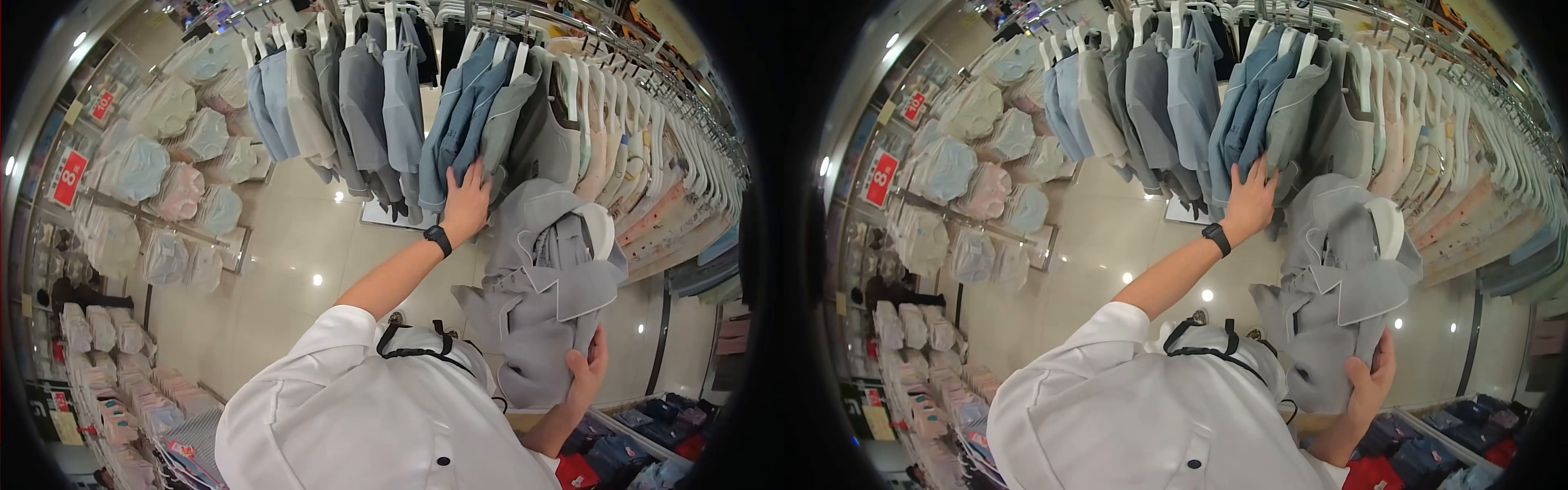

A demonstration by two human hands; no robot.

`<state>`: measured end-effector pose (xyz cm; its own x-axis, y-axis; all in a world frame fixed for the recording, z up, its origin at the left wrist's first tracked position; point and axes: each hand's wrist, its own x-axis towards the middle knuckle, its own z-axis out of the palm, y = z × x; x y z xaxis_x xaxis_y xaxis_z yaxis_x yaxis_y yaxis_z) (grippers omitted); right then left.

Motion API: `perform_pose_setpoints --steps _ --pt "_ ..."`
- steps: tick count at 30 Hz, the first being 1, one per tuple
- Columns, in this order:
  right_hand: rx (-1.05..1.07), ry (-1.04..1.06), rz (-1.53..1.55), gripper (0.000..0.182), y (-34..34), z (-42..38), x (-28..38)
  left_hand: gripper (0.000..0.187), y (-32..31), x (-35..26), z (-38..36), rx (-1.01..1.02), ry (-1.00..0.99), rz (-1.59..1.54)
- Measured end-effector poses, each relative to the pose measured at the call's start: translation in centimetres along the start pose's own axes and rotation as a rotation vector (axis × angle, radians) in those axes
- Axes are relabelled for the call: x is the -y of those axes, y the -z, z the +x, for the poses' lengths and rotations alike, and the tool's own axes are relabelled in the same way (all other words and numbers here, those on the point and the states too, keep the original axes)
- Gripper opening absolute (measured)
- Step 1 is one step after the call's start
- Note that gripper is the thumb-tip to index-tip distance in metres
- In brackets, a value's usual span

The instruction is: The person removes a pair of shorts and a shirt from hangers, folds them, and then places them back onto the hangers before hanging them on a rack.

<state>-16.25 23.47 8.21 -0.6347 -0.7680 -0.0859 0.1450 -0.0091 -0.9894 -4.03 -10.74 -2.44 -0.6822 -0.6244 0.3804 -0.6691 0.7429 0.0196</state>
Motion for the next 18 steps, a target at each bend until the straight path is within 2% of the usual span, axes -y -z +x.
perform_pose_setpoints --steps 1,3,5,7,9,10,12,15,18 --pt "0.005 -0.003 -0.003 0.082 -0.2 0.5 0.1 0.075 -1.1 0.4 -0.6 0.002 0.006 0.000" --pt "0.008 0.002 -0.007 0.082 -0.3 1.0 0.4 0.078 -3.1 0.2 -1.9 0.236 0.213 -0.231" --pt "-0.037 -0.025 0.024 0.083 0.3 0.9 0.9 0.087 -4.0 0.8 -2.7 0.410 0.287 -0.318" --pt "-0.093 -0.047 0.053 0.084 1.4 1.2 1.4 0.088 -5.9 1.6 -4.0 0.214 0.254 -0.422" --pt "-0.036 -0.045 0.083 0.088 2.4 2.0 2.1 0.090 -6.3 2.0 -4.2 0.197 0.256 -0.382" --pt "-0.057 -0.050 0.072 0.088 2.5 2.3 2.4 0.090 -5.7 2.0 -4.0 0.208 0.244 -0.400" --pt "-0.008 -0.059 0.140 0.089 2.3 2.8 3.0 0.091 -4.4 2.2 -3.4 0.389 0.372 -0.423" --pt "0.058 -0.063 0.205 0.088 1.9 3.2 3.1 0.092 -4.6 2.9 -3.4 0.450 0.304 -0.427" --pt "0.065 -0.069 0.144 0.086 1.4 3.0 2.6 0.087 -5.4 3.5 -4.1 0.498 0.327 -0.522"
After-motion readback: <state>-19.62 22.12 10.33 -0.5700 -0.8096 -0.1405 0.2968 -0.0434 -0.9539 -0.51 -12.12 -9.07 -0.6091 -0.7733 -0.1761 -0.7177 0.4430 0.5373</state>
